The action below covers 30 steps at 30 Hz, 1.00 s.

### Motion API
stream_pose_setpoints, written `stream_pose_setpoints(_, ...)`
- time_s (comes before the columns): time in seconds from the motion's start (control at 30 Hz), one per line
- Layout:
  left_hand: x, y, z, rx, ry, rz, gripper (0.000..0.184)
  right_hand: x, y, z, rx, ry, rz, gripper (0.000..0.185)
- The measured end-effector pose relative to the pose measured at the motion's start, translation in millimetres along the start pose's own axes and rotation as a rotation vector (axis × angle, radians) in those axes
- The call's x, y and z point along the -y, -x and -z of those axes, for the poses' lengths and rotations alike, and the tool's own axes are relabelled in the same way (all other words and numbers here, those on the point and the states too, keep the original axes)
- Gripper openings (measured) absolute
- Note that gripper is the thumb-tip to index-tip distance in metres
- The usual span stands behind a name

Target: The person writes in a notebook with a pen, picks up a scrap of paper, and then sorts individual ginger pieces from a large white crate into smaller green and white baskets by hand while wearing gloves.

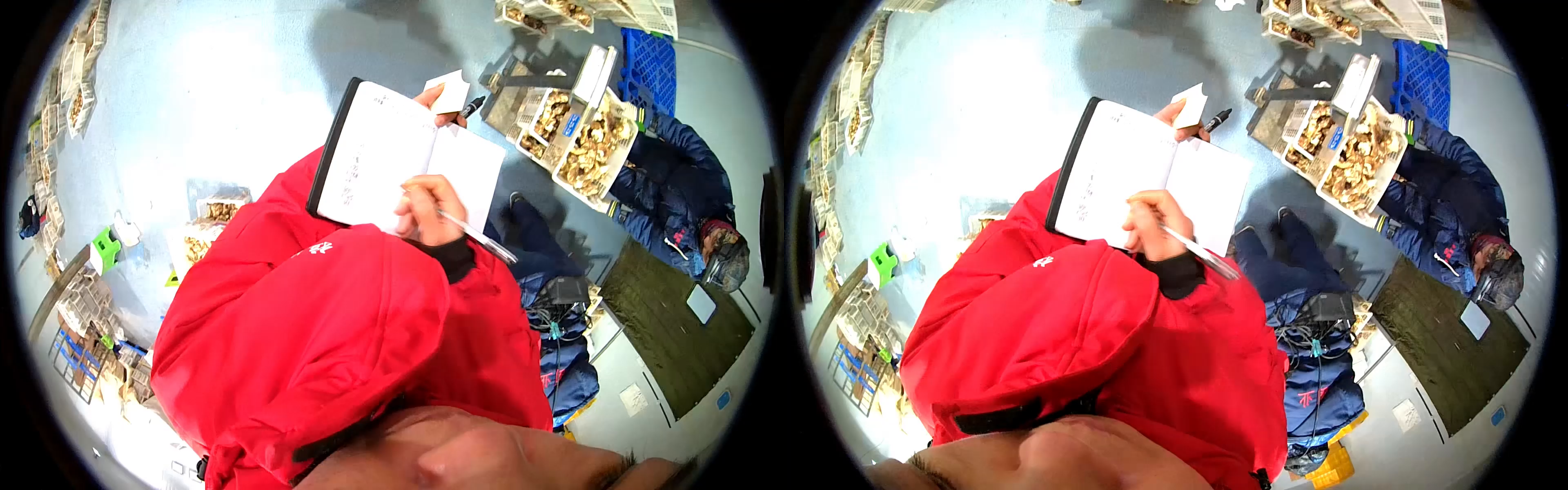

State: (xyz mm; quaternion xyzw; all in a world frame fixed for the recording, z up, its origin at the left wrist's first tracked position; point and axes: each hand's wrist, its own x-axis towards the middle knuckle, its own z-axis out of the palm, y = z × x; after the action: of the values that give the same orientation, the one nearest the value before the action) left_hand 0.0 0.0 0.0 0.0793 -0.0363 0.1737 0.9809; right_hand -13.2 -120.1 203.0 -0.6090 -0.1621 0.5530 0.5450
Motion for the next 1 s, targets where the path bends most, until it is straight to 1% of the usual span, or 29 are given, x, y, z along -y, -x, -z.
stream_pose_setpoints(0.03, -13.7, -3.1, -10.3, -0.068, -0.183, -0.029, 0.038, 11.0, -4.6, 11.9, -0.046, 0.008, 0.029, 0.019)
stream_pose_setpoints(0.1, -16.1, -7.3, -28.2, -0.169, -0.475, -0.194, 0.042, 30.4, -15.4, 37.6, -0.156, 0.035, 0.118, 0.025)
stream_pose_setpoints(0.13, -21.5, -10.0, -22.0, -0.155, -0.383, -0.199, 0.043, 37.5, -21.7, 51.3, -0.216, 0.056, 0.179, 0.026)
stream_pose_setpoints(0.2, -31.8, -14.8, -9.5, -0.128, -0.200, -0.206, 0.048, 43.0, -41.9, 78.9, -0.328, 0.101, 0.199, 0.027)
stream_pose_setpoints(0.23, -47.6, -14.3, -20.4, -0.086, -0.089, -0.153, 0.048, 48.6, -48.3, 81.4, -0.336, 0.106, 0.239, 0.026)
stream_pose_setpoints(0.27, -52.5, -12.8, -18.7, -0.074, -0.022, -0.140, 0.043, 48.5, -60.8, 88.4, -0.324, 0.116, 0.261, 0.024)
stream_pose_setpoints(0.3, -51.9, -11.8, -13.9, -0.078, 0.032, -0.146, 0.044, 43.5, -71.0, 95.3, -0.294, 0.140, 0.286, 0.025)
stream_pose_setpoints(0.33, -53.0, -10.5, -10.5, -0.096, 0.052, -0.162, 0.050, 41.0, -83.6, 102.6, -0.275, 0.113, 0.264, 0.025)
stream_pose_setpoints(0.37, -52.0, -7.9, -9.1, -0.124, 0.066, -0.185, 0.061, 41.0, -93.9, 108.4, -0.228, 0.138, 0.257, 0.025)
stream_pose_setpoints(0.4, -54.4, -4.9, -11.3, -0.140, 0.090, -0.181, 0.046, 44.4, -105.4, 111.5, -0.185, 0.165, 0.260, 0.024)
stream_pose_setpoints(0.43, -54.1, -1.7, -16.5, -0.172, 0.113, -0.192, 0.036, 49.7, -113.4, 112.5, -0.138, 0.162, 0.230, 0.022)
stream_pose_setpoints(0.47, -52.1, 2.8, -19.6, -0.228, 0.132, -0.214, 0.037, 54.7, -124.9, 111.8, -0.077, 0.189, 0.186, 0.022)
stream_pose_setpoints(0.5, -50.7, 8.1, -21.2, -0.257, 0.161, -0.227, 0.047, 60.1, -131.1, 99.6, -0.029, 0.223, 0.183, 0.023)
stream_pose_setpoints(0.53, -50.7, 23.8, -6.4, -0.245, 0.213, -0.255, 0.048, 62.3, -142.8, 78.4, 0.019, 0.263, 0.176, 0.024)
stream_pose_setpoints(0.57, -60.1, 32.7, 18.9, -0.149, 0.254, -0.259, 0.048, 68.3, -157.8, 59.2, 0.091, 0.233, 0.114, 0.026)
stream_pose_setpoints(0.6, -86.0, 33.6, 13.1, -0.273, 0.163, -0.361, 0.052, 78.1, -176.7, 30.3, 0.172, 0.249, 0.146, 0.026)
stream_pose_setpoints(0.67, -142.6, 36.3, 36.4, -0.015, 0.171, -0.295, 0.054, 92.2, -214.6, -20.2, 0.313, 0.321, 0.178, 0.026)
stream_pose_setpoints(0.7, -140.5, 60.1, 11.4, -0.304, 0.060, -0.497, 0.054, 83.4, -221.7, -31.9, 0.376, 0.309, 0.174, 0.026)
stream_pose_setpoints(0.73, -171.2, 60.2, 11.9, -0.043, 0.175, -0.456, 0.054, 86.4, -240.8, -55.4, 0.434, 0.324, 0.226, 0.028)
stream_pose_setpoints(0.8, -213.3, 74.7, 2.6, -0.226, 0.067, -0.604, 0.054, 96.8, -277.5, -108.0, 0.458, 0.357, 0.218, 0.031)
stream_pose_setpoints(0.87, -253.2, 99.3, 8.3, -0.430, -0.080, -0.708, 0.046, 101.7, -302.4, -158.3, 0.490, 0.377, 0.182, 0.039)
stream_pose_setpoints(0.9, -272.2, 94.2, -17.3, -0.221, 0.151, -0.900, 0.035, 105.8, -314.3, -183.7, 0.498, 0.387, 0.195, 0.043)
stream_pose_setpoints(0.93, -298.7, 108.0, -49.1, -0.253, 0.281, -0.932, 0.028, 105.8, -323.2, -214.4, 0.522, 0.384, 0.190, 0.046)
stream_pose_setpoints(1.0, -341.5, 115.1, -36.8, -0.115, 0.226, -0.956, 0.030, 120.3, -347.7, -261.7, 0.584, 0.468, 0.248, 0.058)
